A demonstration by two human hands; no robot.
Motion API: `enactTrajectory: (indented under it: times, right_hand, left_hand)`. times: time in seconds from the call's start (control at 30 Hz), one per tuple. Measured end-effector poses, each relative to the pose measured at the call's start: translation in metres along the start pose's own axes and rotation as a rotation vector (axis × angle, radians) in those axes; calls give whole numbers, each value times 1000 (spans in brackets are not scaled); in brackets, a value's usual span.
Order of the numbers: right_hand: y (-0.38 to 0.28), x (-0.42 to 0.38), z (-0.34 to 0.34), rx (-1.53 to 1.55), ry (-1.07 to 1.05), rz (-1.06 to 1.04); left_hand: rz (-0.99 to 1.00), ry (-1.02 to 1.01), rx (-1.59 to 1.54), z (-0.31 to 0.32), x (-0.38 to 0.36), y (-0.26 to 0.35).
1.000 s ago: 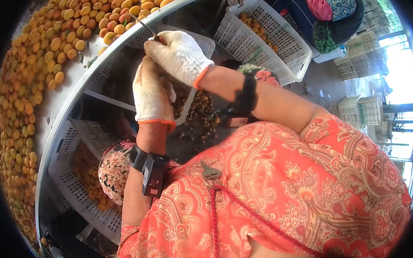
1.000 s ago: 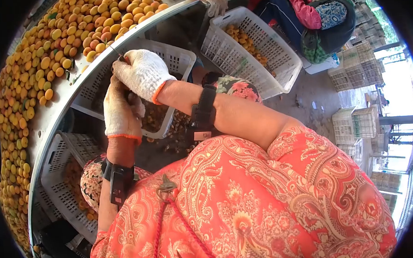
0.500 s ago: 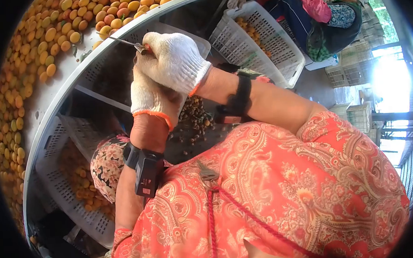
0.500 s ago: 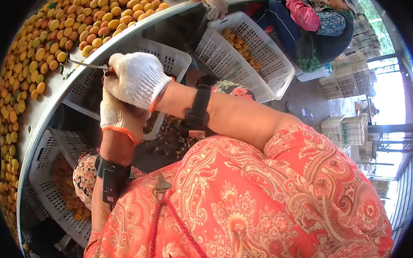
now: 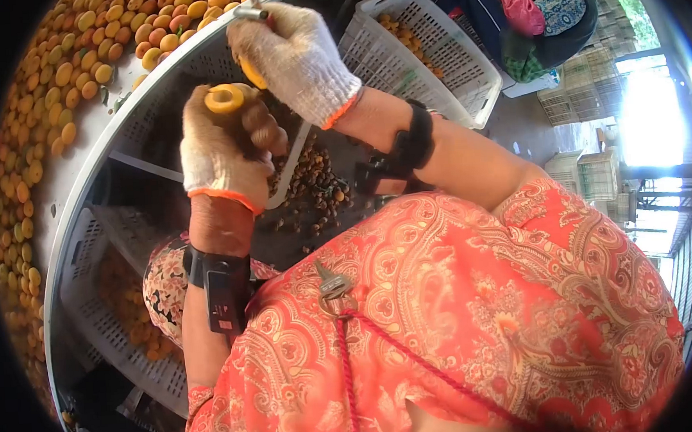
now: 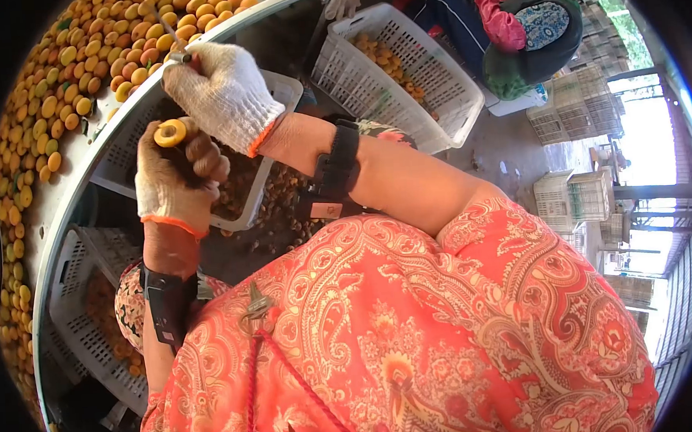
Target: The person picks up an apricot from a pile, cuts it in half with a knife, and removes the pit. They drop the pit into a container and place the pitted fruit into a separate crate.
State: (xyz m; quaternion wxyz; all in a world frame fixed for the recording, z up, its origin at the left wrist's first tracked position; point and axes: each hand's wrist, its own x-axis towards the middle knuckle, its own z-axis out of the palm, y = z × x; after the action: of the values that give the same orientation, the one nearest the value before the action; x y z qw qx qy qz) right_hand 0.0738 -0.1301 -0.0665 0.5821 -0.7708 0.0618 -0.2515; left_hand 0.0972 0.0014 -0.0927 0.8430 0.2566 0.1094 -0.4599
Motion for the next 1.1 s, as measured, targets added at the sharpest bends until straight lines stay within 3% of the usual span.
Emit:
enactTrajectory:
  times: [0.07, 0.13, 0.17, 0.2, 0.27, 0.3, 0.33, 0.43, 0.53, 0.6, 0.67, 0.77, 0.83, 1.1]
  right_hand:
    - [-10, -3, 3, 5, 43, -59]
    - [-21, -13, 6, -89, -154, -27]
    - [-13, -14, 7, -174, -167, -86]
    - [-15, -15, 7, -220, -141, -143]
    - [-21, -10, 8, 11, -91, 91]
    - [-23, -4, 10, 258, -40, -56]
    - [-29, -5, 6, 367, -20, -44]
    - [-40, 1, -8, 335, -58, 85]
    - [-26, 16, -8, 596, 112, 236]
    - [-4, 22, -15, 1334, -188, 202]
    - [10, 26, -16, 1217, -211, 151]
    - [-3, 20, -12, 1360, -170, 230]
    - [-22, 13, -11, 918, 32, 204]
    - [-31, 6, -10, 881, 28, 225]
  left_hand:
    - [36, 38, -21, 8, -4, 5]
    - [153, 231, -70, 14, -6, 6]
    - [106, -82, 3, -8, -2, 10]
    - [109, -89, 9, -14, 2, 9]
    - [-5, -156, -105, -27, 7, 8]
    - [-34, -168, -134, -21, 1, 6]
    - [-33, -169, -128, -16, -3, 4]
    - [-73, -133, -68, -2, -7, 2]
    - [-121, -234, -22, -1, -9, 1]
    - [-116, -206, 15, 2, -13, -4]
    - [-132, -200, -2, -2, -11, -9]
    - [-132, -210, 36, 8, -15, -11]
    - [-149, -241, 30, 7, -14, -11]
    - [-118, -315, -20, -4, -12, -17]
